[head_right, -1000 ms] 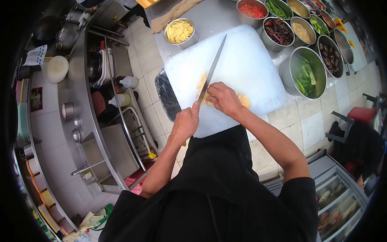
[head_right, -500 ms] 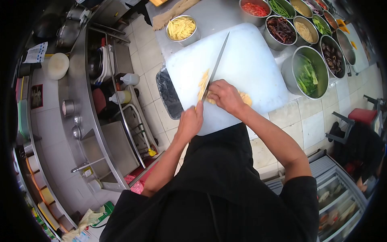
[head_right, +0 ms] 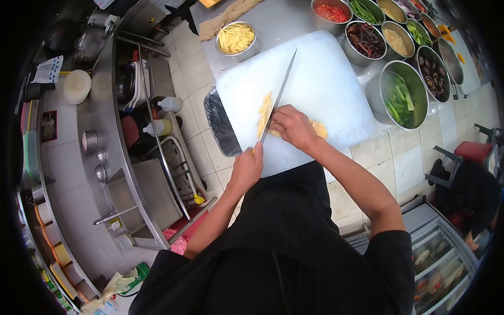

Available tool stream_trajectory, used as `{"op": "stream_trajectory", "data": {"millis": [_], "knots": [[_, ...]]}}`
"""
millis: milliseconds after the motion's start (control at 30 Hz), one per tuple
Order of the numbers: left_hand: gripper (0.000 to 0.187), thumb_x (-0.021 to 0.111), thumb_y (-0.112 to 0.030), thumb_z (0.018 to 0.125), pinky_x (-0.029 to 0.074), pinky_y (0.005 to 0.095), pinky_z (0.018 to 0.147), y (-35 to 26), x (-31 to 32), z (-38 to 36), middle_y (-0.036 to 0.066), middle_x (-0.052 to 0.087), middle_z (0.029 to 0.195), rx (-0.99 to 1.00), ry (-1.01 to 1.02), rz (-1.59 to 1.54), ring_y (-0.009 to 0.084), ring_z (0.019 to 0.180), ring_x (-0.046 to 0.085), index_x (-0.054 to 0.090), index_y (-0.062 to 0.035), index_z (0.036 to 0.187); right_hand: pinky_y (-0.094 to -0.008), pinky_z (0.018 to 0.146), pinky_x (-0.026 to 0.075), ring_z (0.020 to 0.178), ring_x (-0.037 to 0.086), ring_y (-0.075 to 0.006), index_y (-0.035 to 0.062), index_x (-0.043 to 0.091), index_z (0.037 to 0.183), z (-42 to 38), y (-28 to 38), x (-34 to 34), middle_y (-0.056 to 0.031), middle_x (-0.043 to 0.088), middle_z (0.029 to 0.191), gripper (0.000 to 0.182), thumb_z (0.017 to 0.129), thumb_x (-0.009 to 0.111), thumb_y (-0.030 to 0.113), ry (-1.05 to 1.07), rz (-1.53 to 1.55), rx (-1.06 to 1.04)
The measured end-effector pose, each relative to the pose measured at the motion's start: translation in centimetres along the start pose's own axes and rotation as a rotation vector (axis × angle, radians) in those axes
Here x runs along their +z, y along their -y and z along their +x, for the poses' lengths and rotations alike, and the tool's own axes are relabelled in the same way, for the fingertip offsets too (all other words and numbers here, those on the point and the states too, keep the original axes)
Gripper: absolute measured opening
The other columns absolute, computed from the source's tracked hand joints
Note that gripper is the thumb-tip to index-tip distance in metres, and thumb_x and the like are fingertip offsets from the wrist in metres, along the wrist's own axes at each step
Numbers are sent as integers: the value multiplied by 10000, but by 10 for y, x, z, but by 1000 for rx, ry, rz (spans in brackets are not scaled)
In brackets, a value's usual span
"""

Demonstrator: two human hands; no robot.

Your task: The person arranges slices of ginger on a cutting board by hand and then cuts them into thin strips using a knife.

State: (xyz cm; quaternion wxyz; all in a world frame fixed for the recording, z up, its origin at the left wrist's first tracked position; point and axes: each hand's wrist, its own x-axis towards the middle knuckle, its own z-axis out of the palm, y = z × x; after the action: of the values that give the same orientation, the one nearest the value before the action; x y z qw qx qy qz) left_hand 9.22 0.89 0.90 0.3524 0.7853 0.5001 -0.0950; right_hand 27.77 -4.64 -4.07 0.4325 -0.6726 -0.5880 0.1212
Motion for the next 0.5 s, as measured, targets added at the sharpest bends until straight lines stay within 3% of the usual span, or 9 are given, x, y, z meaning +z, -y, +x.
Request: {"op": "stream_trajectory", "data": {"millis": [200, 300, 367, 500], "knots": [[660, 357, -453, 1023, 456, 559, 867, -30, -16, 29, 403, 610, 902, 5, 22, -66, 559, 946, 587, 648, 132, 929, -387, 848, 532, 1010, 621, -306, 23, 678, 1027, 6, -1, -20, -121, 658, 1083, 225, 804, 693, 46, 126, 35, 51], [673, 371, -457, 1014, 464, 558, 882, -32, -23, 27, 429, 601, 912, 18, 48, -60, 547, 939, 607, 644, 157, 959, -390, 879, 519, 1059, 603, -319, 14, 666, 1065, 7, 8, -37, -129, 647, 1146, 258, 812, 618, -6, 149, 13, 57], [693, 338, -476, 1023, 453, 542, 896, -39, -27, 24, 408, 609, 933, -24, 51, -53, 559, 980, 580, 656, 133, 930, -381, 909, 513, 1089, 597, -314, 18, 658, 1112, 7, 9, -43, -131, 636, 1180, 353, 781, 572, -67, 307, -110, -28], [699, 337, -478, 1022, 452, 543, 883, -42, -39, 8, 406, 606, 905, -45, 76, -31, 557, 968, 579, 649, 138, 913, -374, 926, 514, 1113, 593, -312, 22, 651, 1143, 0, -7, -31, -128, 632, 1201, 416, 754, 555, -88, 368, -110, -67]]}}
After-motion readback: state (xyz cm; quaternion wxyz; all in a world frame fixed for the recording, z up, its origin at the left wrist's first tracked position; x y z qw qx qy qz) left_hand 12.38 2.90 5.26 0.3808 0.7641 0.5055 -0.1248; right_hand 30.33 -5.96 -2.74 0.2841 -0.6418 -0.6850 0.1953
